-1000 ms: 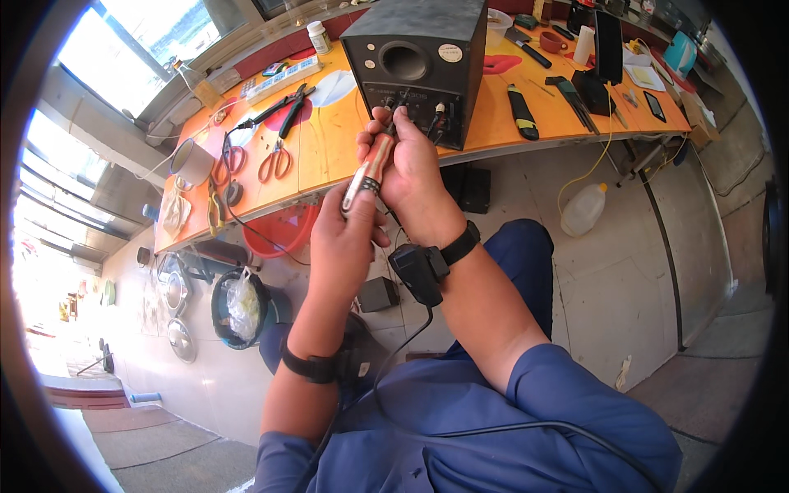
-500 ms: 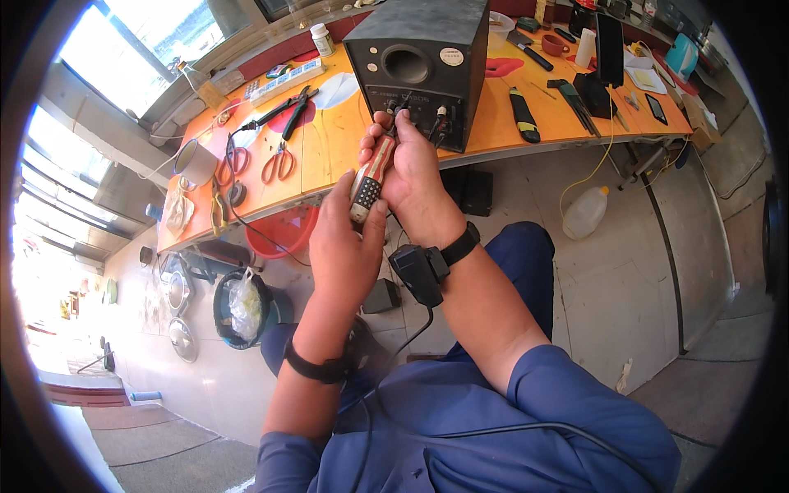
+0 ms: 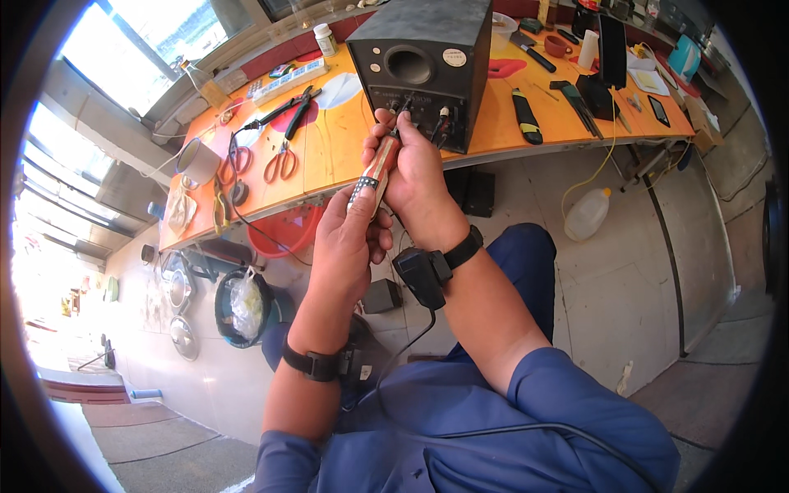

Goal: The person places a smartphone on a stand, then plugs a power cord into a power strip and connects it to a black electronic device. They use a screwdriver to adjust screws on the device's front panel, repeatedly tightening and loosening them while holding the device steady.

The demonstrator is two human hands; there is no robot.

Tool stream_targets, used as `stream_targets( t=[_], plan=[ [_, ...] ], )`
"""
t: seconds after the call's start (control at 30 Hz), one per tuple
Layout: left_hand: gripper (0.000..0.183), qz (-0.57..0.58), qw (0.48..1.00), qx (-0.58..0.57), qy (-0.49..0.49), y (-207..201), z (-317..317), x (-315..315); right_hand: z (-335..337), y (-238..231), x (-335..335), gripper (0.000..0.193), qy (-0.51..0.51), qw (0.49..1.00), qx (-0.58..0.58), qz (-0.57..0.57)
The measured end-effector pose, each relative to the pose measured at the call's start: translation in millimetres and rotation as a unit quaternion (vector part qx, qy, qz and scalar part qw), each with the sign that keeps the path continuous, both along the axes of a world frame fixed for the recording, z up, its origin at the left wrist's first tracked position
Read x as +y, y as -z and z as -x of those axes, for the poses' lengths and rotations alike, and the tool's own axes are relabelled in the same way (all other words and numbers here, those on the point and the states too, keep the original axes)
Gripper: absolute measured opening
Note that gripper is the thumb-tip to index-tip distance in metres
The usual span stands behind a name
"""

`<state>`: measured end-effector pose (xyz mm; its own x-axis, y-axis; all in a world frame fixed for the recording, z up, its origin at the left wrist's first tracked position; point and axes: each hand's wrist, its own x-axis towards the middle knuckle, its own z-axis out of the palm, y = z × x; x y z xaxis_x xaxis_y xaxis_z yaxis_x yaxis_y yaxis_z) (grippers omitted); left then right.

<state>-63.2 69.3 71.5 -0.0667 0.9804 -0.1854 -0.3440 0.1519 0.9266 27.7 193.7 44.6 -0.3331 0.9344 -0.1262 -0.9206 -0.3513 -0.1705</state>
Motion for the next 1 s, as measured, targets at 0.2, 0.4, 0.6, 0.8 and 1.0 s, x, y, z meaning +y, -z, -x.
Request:
stream_targets(
  t=[0.2, 0.4, 0.6, 0.8, 1.0],
  plan=[
    [0.046, -0.262, 0.764, 0.574, -0.133, -2, -6, 5, 0, 0, 2, 0.036, -0.004, 1.0, 0.013, -0.012],
    [0.044, -0.029, 0.983, 0.178, -0.037, -4, -6, 2, -1, 0, 2, 0.037, -0.006, 0.999, 0.029, 0.014],
    [0.045, -0.172, 0.861, 0.468, -0.103, -1, -4, 3, -2, 0, 3, 0.037, -0.021, 0.999, 0.038, 0.02],
    [0.049, -0.109, 0.819, 0.559, -0.073, 0, -8, 4, -3, 2, 3, 0.036, -0.019, 0.999, 0.017, 0.021],
    [0.048, -0.085, 0.964, 0.249, -0.044, 0, 1, 3, -3, 3, 6, 0.036, -0.016, 0.999, 0.023, -0.025]
  ],
)
